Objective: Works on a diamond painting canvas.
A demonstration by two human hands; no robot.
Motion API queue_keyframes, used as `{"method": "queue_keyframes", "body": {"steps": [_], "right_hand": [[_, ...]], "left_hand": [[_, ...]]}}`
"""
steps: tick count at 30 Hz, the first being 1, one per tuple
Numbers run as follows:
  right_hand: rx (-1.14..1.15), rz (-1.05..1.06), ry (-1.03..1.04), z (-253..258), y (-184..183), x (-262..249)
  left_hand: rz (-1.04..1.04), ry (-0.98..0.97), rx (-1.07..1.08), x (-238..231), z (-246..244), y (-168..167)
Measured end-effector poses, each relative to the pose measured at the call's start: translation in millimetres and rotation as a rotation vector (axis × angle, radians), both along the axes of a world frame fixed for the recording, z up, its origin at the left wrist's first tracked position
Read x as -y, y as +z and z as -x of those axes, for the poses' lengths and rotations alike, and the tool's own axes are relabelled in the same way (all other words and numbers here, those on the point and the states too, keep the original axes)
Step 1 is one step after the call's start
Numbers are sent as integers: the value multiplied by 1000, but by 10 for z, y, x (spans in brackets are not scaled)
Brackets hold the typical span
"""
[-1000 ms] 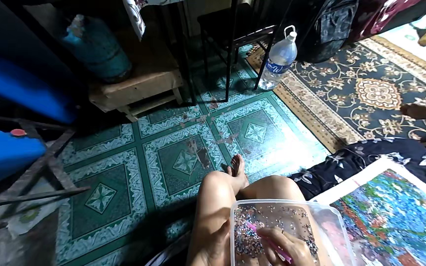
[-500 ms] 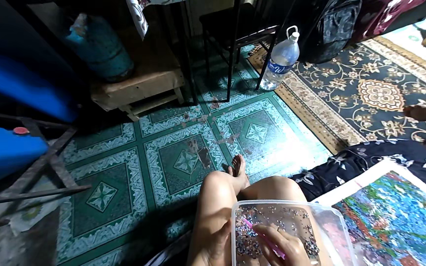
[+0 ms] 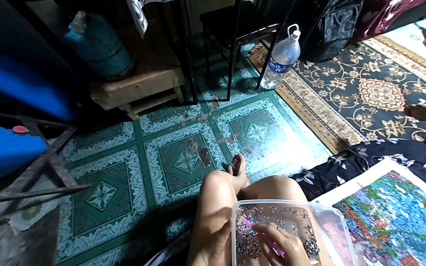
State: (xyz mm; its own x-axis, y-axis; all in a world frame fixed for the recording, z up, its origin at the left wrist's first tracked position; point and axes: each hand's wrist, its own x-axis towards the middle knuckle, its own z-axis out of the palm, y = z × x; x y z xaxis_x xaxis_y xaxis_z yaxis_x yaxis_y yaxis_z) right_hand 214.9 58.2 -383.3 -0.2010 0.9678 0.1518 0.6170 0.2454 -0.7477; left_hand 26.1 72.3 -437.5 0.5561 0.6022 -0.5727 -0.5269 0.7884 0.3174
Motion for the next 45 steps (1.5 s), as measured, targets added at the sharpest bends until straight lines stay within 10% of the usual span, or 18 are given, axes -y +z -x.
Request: {"method": "queue_keyframes", "body": {"steps": [45], "right_hand": [[10,-19,46,-16,-28,21]], "left_hand": [[34,-13,8,0,4,14]]}}
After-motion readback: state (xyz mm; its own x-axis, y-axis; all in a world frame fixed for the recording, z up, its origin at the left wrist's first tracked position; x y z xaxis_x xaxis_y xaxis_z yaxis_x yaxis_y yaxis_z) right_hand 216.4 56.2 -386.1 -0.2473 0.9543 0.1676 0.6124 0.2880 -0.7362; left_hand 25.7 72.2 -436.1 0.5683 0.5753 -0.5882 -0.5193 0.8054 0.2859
